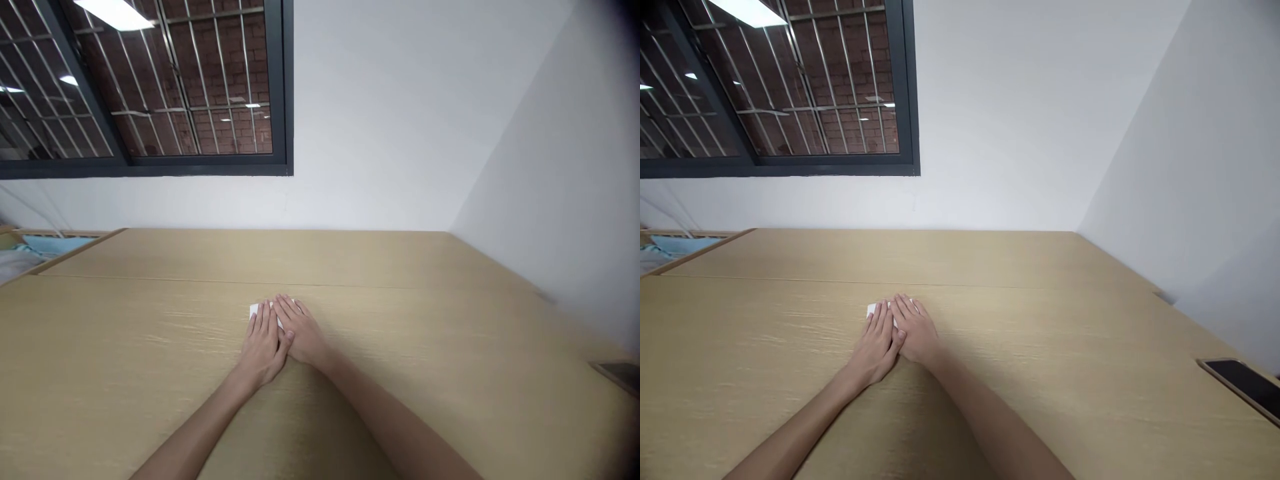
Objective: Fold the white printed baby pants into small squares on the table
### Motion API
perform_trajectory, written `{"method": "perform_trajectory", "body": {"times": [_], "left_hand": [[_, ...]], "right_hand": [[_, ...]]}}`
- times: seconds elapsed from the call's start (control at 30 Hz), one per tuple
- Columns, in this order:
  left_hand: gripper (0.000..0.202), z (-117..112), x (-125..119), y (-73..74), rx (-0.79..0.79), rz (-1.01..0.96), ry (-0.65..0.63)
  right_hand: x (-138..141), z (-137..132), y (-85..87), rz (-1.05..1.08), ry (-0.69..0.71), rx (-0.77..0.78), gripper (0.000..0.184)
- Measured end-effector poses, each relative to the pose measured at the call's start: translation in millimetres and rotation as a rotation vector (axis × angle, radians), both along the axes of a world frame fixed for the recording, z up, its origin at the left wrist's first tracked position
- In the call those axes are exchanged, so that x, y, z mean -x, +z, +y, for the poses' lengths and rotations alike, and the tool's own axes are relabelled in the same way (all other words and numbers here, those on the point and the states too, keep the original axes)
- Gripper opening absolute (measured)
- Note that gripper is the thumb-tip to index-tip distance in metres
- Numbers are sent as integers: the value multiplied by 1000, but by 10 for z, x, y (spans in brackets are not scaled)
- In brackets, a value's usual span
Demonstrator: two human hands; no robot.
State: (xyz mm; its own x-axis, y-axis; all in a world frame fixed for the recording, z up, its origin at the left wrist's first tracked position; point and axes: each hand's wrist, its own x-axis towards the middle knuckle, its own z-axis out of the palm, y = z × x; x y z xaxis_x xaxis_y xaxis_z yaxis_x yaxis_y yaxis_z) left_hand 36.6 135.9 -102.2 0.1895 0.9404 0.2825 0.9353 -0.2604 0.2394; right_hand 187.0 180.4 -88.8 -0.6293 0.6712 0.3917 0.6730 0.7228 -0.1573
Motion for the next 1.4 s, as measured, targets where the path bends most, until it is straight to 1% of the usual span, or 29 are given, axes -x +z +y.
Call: {"method": "perform_trajectory", "body": {"times": [0.17,0.3,0.5,0.57,0.63,0.73,0.77,0.83,0.9,1.03,1.1,1.2,1.3,1.4], "left_hand": [[84,-7,31,5,43,5,87],[87,6,92,5,24,8,127],[92,48,169,-87,-5,8,169],[92,55,208,-58,-42,-7,179],[84,53,253,32,-122,-29,124],[61,34,306,211,-285,-82,-35],[55,26,316,256,-317,-99,-74],[49,13,325,297,-328,-110,-114],[50,6,328,280,-295,-83,-138],[58,18,338,203,-230,-22,-151],[58,29,343,191,-202,-17,-140],[58,47,345,199,-175,-39,-128],[53,73,357,203,-177,-85,-126],[37,94,384,227,-209,-118,-120]], "right_hand": [[-32,32,-22,35,-23,14,55],[-114,31,-9,61,-68,49,57],[-184,43,-43,118,-96,74,59],[-196,30,-31,160,-97,53,58],[-215,4,8,220,-90,12,56],[-249,-52,83,290,-35,-28,49],[-257,-72,103,292,-7,-21,47],[-266,-107,131,270,43,10,47],[-264,-130,144,236,67,42,51],[-257,-125,134,214,69,92,62],[-262,-93,99,236,58,122,64],[-280,-14,3,293,47,142,65],[-299,56,-80,347,57,146,60],[-305,63,-71,414,38,154,46]]}}
